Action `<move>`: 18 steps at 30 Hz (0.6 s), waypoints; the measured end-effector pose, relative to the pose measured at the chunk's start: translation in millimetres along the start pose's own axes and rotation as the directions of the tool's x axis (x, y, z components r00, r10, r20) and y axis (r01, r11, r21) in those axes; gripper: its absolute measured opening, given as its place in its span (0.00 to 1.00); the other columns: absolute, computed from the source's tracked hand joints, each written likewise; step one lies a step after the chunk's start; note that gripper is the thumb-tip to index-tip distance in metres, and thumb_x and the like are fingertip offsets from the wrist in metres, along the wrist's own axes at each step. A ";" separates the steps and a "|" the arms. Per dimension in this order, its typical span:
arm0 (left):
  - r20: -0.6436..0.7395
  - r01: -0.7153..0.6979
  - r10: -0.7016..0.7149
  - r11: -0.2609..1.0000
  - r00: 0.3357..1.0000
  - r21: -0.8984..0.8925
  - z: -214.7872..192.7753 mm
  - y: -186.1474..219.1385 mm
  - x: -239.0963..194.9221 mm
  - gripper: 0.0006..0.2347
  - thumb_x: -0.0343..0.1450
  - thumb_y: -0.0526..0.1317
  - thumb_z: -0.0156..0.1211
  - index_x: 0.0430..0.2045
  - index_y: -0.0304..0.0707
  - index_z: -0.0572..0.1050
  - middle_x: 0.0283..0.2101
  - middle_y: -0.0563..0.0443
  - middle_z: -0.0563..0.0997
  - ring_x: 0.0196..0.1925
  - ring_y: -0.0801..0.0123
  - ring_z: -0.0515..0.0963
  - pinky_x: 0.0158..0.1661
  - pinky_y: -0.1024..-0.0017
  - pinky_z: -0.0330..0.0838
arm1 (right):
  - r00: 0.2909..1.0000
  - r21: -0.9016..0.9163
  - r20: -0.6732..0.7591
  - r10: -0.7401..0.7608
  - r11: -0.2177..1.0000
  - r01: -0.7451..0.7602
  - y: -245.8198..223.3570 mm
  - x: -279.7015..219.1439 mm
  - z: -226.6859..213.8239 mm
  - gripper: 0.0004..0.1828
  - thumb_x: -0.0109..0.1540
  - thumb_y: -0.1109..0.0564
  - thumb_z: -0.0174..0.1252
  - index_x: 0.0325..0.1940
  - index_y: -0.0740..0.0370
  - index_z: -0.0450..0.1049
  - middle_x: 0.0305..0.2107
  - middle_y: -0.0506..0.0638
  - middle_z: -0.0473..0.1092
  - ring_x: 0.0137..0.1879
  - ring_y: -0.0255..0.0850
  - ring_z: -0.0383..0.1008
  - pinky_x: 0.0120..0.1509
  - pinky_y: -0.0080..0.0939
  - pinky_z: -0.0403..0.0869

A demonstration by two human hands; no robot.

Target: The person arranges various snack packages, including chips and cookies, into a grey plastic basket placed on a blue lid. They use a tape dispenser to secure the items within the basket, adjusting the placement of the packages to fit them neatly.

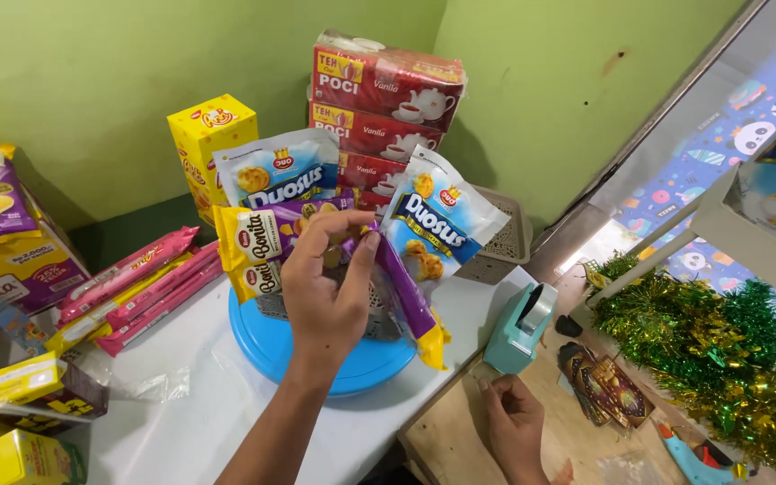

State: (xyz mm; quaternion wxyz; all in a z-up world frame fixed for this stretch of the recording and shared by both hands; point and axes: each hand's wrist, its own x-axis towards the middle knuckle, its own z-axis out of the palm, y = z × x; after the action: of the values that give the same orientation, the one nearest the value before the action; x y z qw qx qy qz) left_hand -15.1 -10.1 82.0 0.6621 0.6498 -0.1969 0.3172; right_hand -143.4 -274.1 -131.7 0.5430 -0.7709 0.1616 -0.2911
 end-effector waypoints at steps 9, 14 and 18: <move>0.305 0.130 -0.114 0.991 0.945 -0.033 -78.1 55.4 -17.8 0.07 0.73 0.37 0.57 0.43 0.43 0.75 0.36 0.54 0.85 0.39 0.73 0.88 0.43 0.75 0.81 | 0.907 0.169 0.287 -0.310 0.948 0.271 -116.9 -9.1 -6.4 0.16 0.61 0.60 0.60 0.21 0.61 0.64 0.17 0.47 0.59 0.26 0.38 0.59 0.36 0.36 0.58; 0.434 0.306 -0.233 0.946 0.870 -0.106 -86.9 25.4 -68.7 0.11 0.70 0.37 0.64 0.45 0.39 0.77 0.34 0.52 0.87 0.37 0.73 0.87 0.42 0.76 0.82 | 0.603 0.463 0.558 -0.570 0.817 0.343 -225.3 -7.6 18.0 0.14 0.60 0.60 0.60 0.23 0.62 0.65 0.16 0.51 0.61 0.22 0.43 0.61 0.28 0.40 0.61; 0.466 0.461 -0.365 0.881 0.806 -0.107 -85.8 18.7 -86.0 0.14 0.66 0.39 0.70 0.46 0.46 0.79 0.30 0.54 0.92 0.35 0.75 0.92 0.36 0.78 0.79 | 0.244 0.347 0.844 -0.478 0.833 0.431 -287.3 -4.2 41.1 0.22 0.69 0.43 0.51 0.27 0.59 0.71 0.17 0.49 0.58 0.21 0.45 0.58 0.28 0.43 0.52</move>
State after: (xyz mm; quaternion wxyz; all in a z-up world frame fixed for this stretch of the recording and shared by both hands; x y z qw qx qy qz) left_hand -102.7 59.4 31.2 0.7211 0.6552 -0.2249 -0.0109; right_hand -140.3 -138.3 124.9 0.4488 -0.8006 -0.3959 0.0289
